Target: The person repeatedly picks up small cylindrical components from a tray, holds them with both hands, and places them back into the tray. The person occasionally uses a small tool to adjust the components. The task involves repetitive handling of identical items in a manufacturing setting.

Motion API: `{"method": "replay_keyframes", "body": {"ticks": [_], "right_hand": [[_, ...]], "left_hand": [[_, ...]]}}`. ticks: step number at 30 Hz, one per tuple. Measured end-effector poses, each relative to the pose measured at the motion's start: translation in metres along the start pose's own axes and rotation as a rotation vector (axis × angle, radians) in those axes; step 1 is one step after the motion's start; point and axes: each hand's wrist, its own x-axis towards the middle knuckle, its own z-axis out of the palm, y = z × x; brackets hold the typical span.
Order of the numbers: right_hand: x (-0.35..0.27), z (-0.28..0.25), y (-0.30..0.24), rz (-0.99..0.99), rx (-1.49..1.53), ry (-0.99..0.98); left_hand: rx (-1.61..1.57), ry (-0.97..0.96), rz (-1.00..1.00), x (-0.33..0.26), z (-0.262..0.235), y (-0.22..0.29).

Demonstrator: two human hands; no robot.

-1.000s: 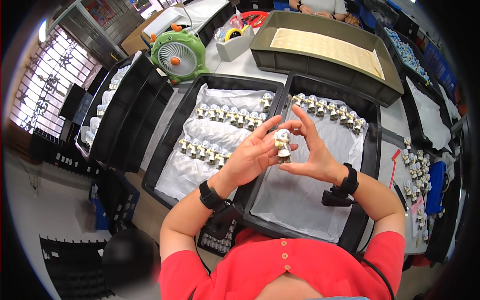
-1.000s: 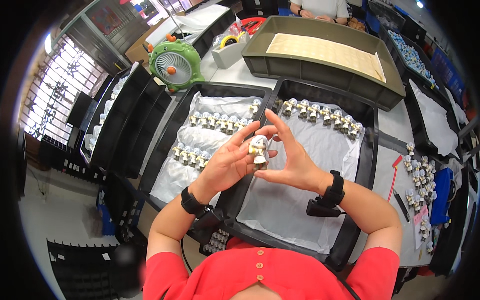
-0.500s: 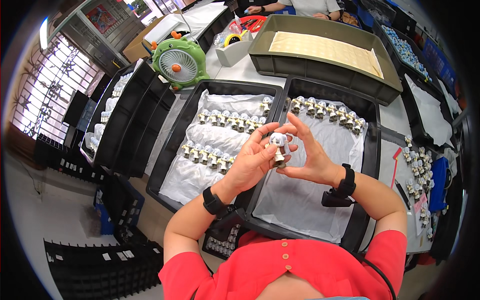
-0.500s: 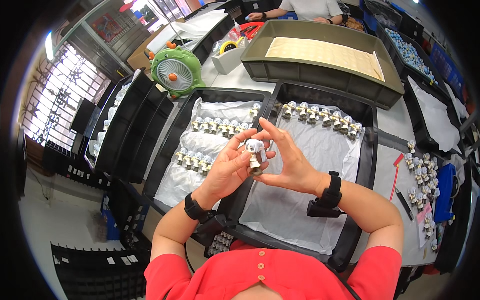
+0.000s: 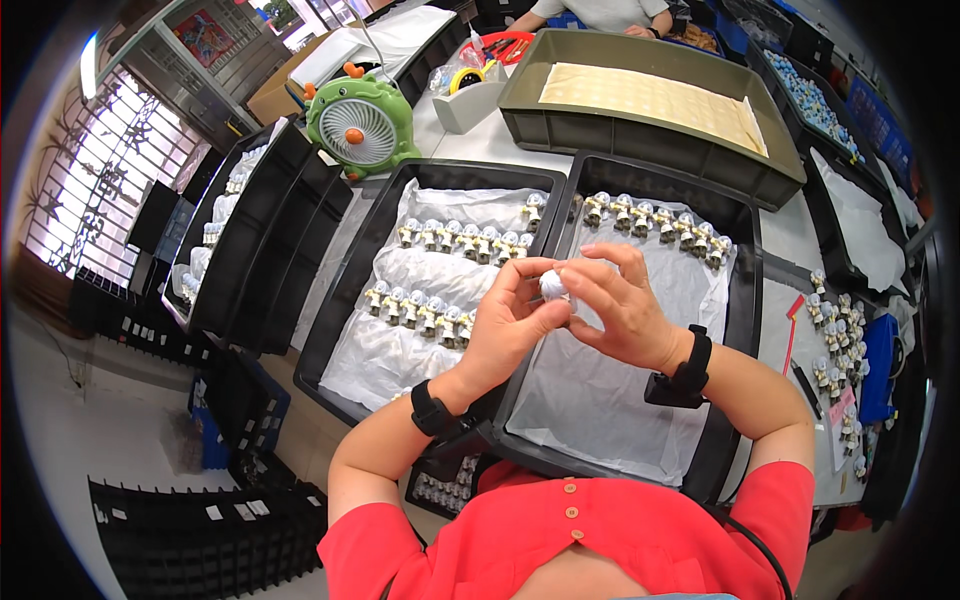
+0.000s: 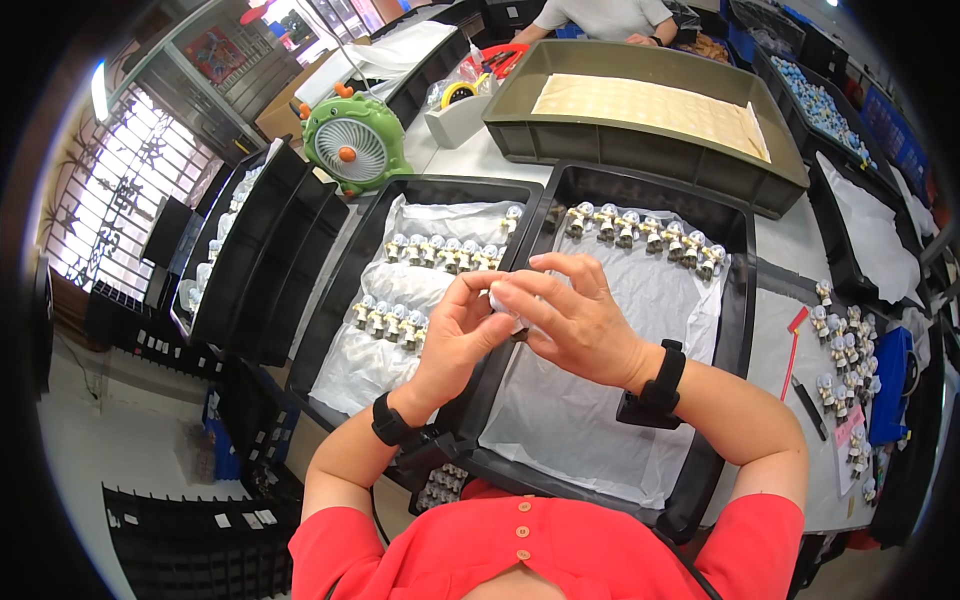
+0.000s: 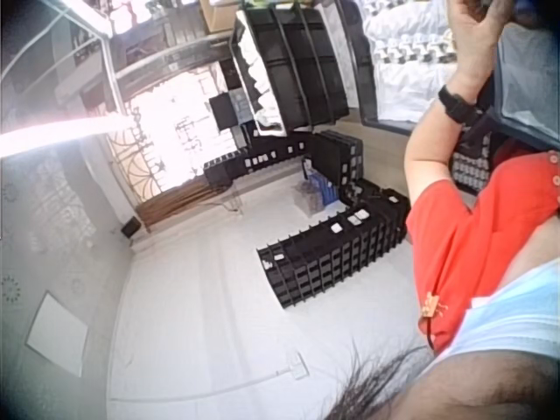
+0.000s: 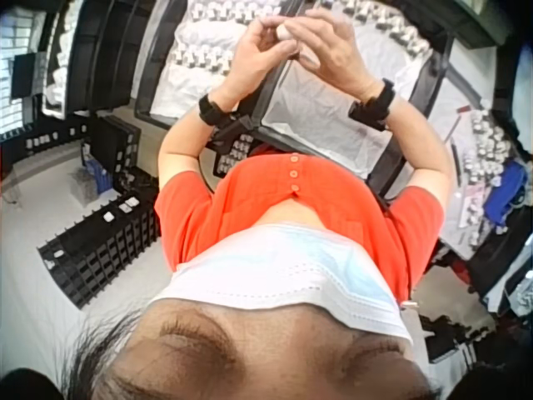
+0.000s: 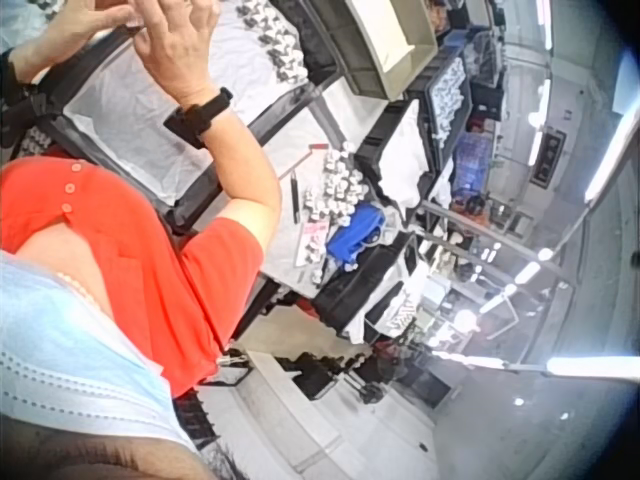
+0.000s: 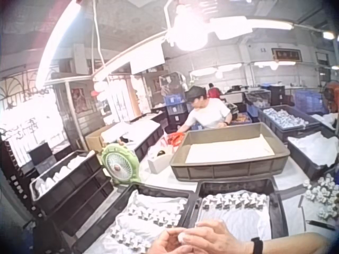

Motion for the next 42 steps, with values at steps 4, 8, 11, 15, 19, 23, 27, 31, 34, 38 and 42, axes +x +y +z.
{"method": "replay_keyframes", "body": {"ticks": [4,8,11,15,19,23,27,31,34,38,42], "right_hand": [[0.000,0.000,-0.004,-0.028,-0.027,-0.016],[-0.002,0.000,-0.005,0.078,0.126,-0.030],[-0.003,0.000,-0.003,0.098,0.174,-0.052],[-0.003,0.000,-0.002,0.111,0.169,-0.071],[-0.002,0.003,-0.004,0.112,0.214,-0.034],[-0.006,0.007,-0.003,0.133,0.266,-0.030],[-0.006,0.008,-0.004,0.136,0.275,-0.047],[-0.010,0.009,-0.005,0.197,0.333,-0.077],[-0.006,0.006,-0.005,0.223,0.383,-0.081],[0.001,0.000,-0.005,0.271,0.408,-0.104],[0.000,-0.001,-0.003,0.349,0.481,-0.118]], "left_hand": [[0.208,0.046,0.068,-0.002,0.003,-0.004],[0.132,0.008,-0.004,-0.003,0.004,0.002],[0.002,-0.046,0.023,-0.005,0.007,0.004],[-0.094,-0.124,0.015,-0.004,0.005,0.007],[-0.208,-0.184,-0.045,-0.003,-0.001,0.008],[-0.351,-0.222,-0.137,0.003,-0.010,0.007],[-0.455,-0.243,-0.211,0.010,-0.016,0.003],[-0.584,-0.288,-0.255,0.012,-0.017,0.004],[-0.588,-0.306,-0.258,0.013,-0.017,0.005],[-0.552,-0.296,-0.281,0.013,-0.017,0.006],[-0.556,-0.315,-0.287,0.013,-0.023,-0.001]]}}
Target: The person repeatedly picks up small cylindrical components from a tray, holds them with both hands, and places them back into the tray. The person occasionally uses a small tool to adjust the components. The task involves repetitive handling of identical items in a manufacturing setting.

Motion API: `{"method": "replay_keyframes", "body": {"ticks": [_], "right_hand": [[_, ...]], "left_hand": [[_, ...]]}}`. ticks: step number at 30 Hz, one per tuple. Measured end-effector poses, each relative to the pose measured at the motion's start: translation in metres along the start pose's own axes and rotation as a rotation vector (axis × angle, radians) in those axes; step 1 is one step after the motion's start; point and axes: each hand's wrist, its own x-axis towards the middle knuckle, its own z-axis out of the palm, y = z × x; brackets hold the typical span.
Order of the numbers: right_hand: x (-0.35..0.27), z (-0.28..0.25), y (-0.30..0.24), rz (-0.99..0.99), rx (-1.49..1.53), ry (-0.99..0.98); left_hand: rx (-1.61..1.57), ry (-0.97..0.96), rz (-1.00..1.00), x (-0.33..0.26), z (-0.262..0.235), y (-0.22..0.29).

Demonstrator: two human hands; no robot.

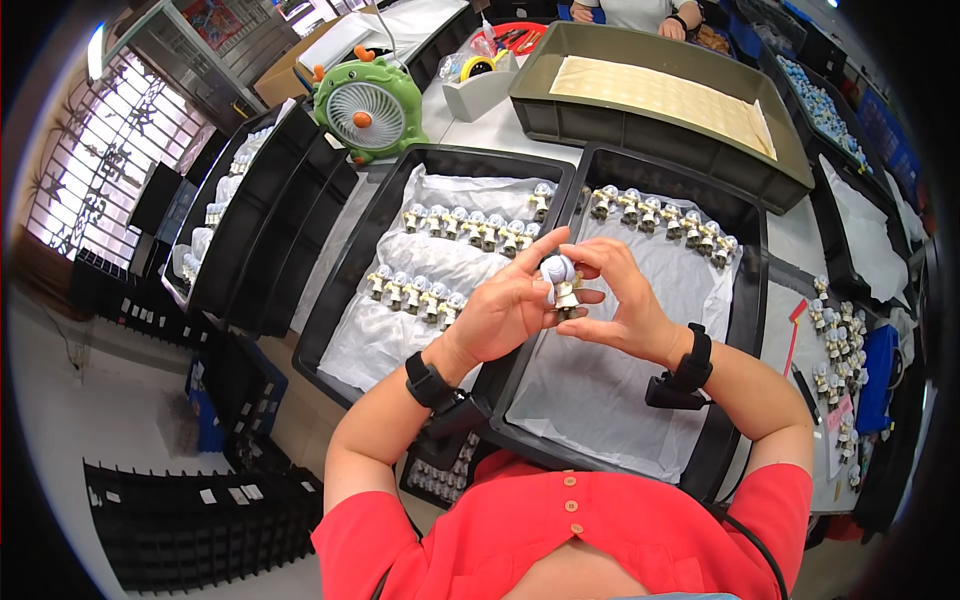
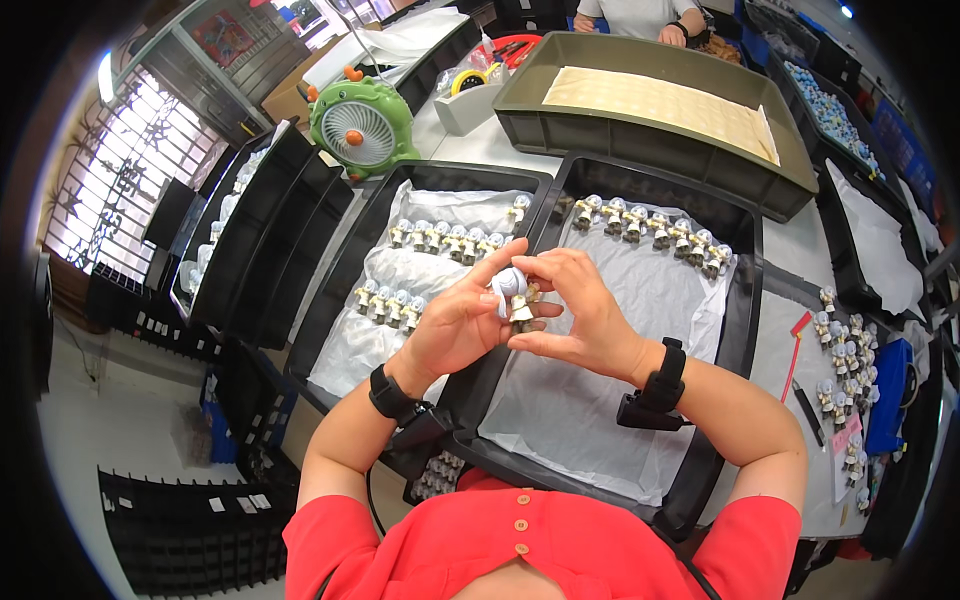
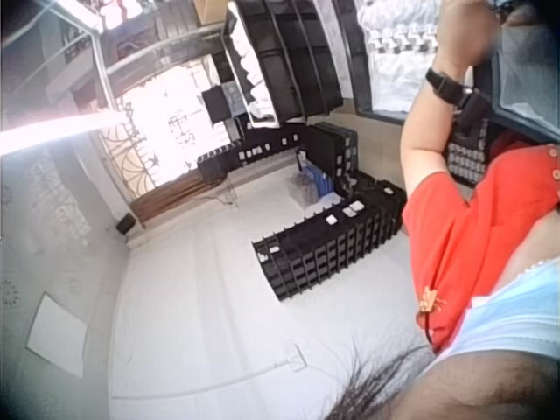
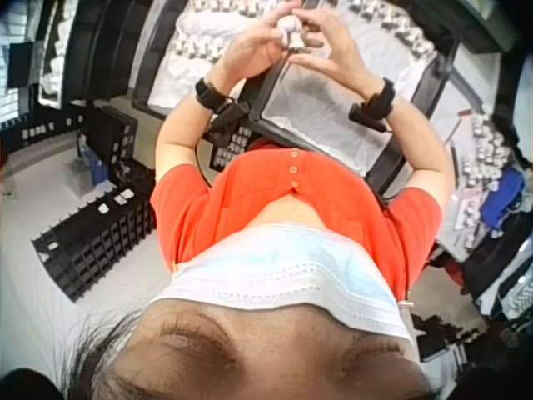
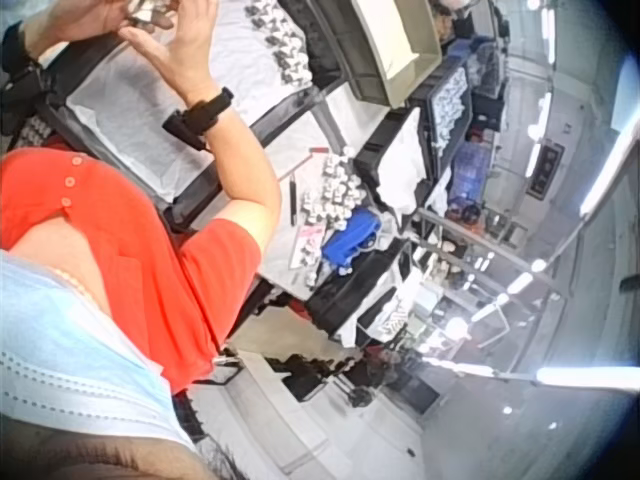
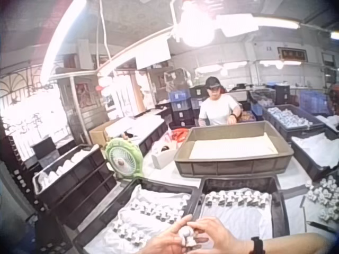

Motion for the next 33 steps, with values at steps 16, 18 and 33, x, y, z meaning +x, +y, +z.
{"method": "replay_keyframes", "body": {"ticks": [16,18,33], "right_hand": [[0.002,-0.003,0.001,-0.010,-0.116,0.157],[0.003,-0.004,-0.003,-0.023,-0.124,0.172],[0.002,0.001,0.003,0.029,0.008,0.092]], "left_hand": [[-0.023,0.107,0.090,0.001,0.005,-0.005],[-0.032,0.118,0.107,0.001,0.004,-0.006],[0.211,0.398,0.116,-0.037,-0.004,0.026]]}}
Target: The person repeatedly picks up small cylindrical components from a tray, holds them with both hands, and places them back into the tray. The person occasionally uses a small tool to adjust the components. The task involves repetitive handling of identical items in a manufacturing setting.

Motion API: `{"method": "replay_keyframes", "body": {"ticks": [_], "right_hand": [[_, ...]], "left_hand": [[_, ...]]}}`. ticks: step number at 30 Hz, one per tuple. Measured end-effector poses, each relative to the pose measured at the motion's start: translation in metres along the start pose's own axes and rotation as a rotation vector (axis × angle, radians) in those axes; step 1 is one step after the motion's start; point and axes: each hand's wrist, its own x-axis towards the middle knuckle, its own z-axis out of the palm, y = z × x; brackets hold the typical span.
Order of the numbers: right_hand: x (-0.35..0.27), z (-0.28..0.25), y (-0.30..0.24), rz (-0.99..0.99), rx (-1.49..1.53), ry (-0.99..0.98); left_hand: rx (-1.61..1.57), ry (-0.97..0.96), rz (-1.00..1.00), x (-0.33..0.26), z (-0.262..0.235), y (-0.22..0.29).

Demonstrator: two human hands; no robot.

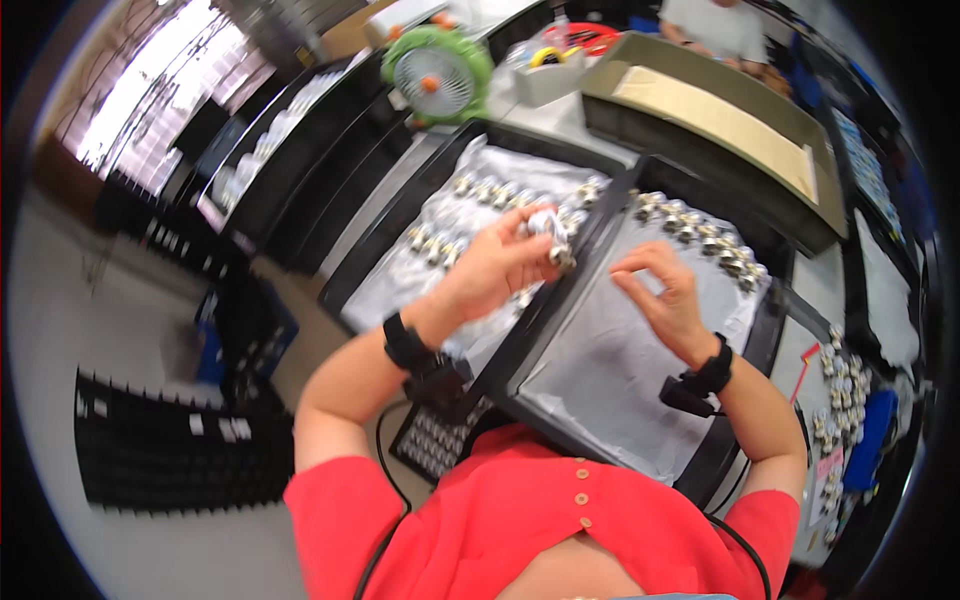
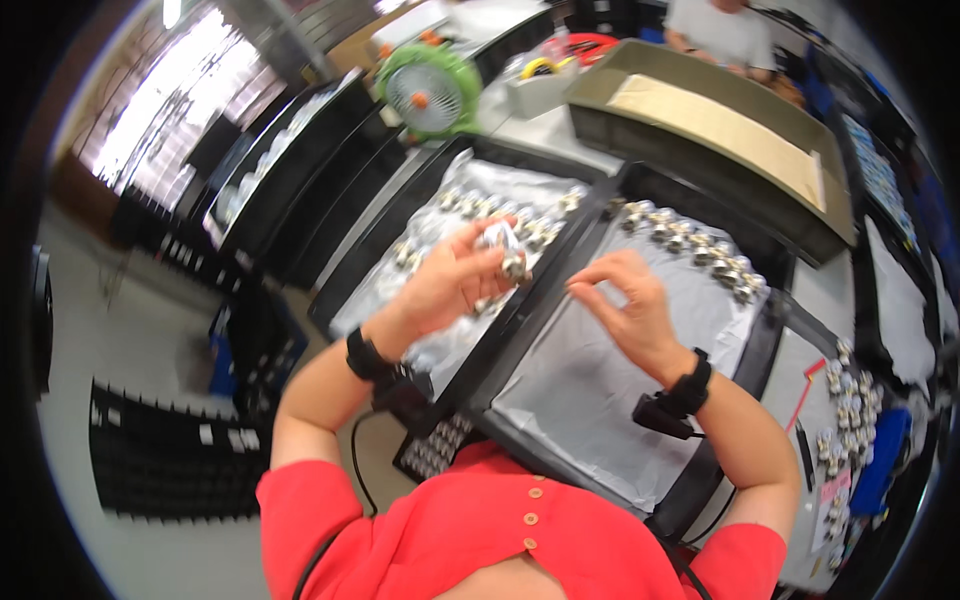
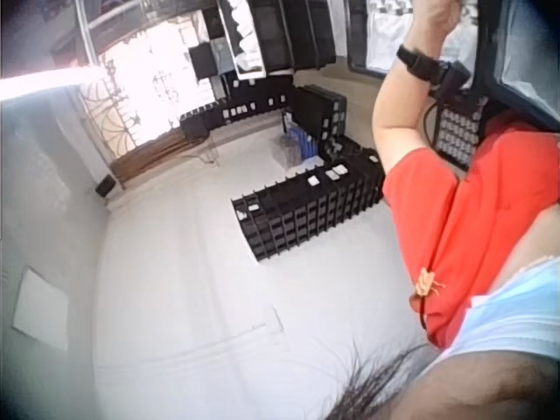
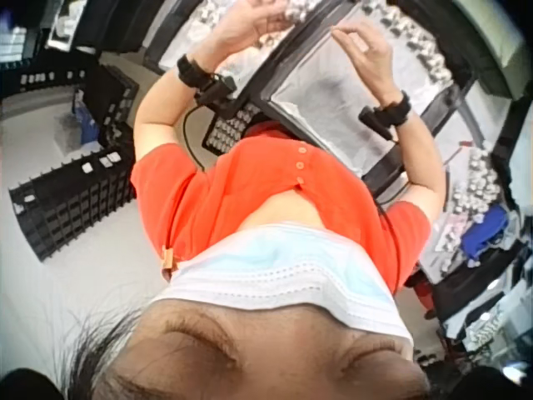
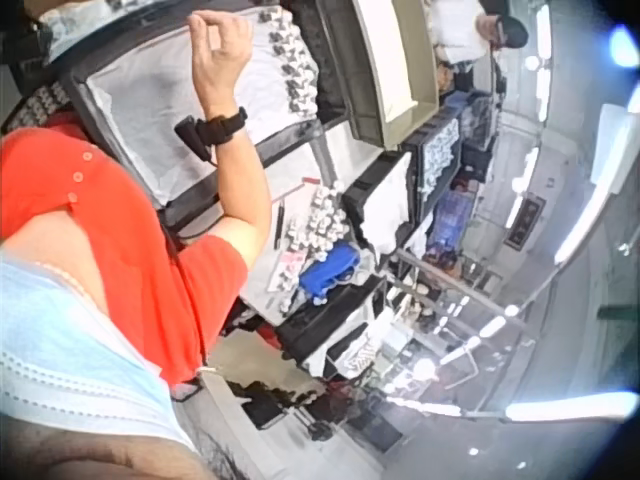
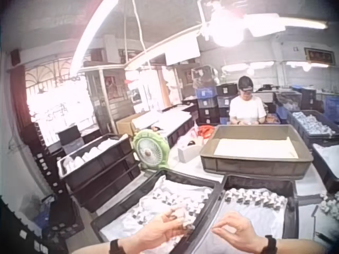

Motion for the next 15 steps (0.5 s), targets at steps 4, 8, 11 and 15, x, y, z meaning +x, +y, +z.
{"method": "replay_keyframes", "body": {"ticks": [4,8,11,15], "right_hand": [[-0.003,-0.009,-0.009,0.063,-0.005,-0.012],[-0.001,-0.003,-0.007,0.072,-0.031,-0.079],[-0.001,0.000,-0.007,0.069,-0.044,-0.124],[-0.004,0.000,-0.007,0.053,-0.084,-0.140]], "left_hand": [[0.747,0.182,-0.015,-0.035,-0.045,0.045],[1.449,0.307,-0.183,-0.081,-0.087,0.047],[1.606,0.299,-0.316,-0.094,-0.103,0.033],[1.719,0.246,-0.521,-0.096,-0.119,0.017]]}}
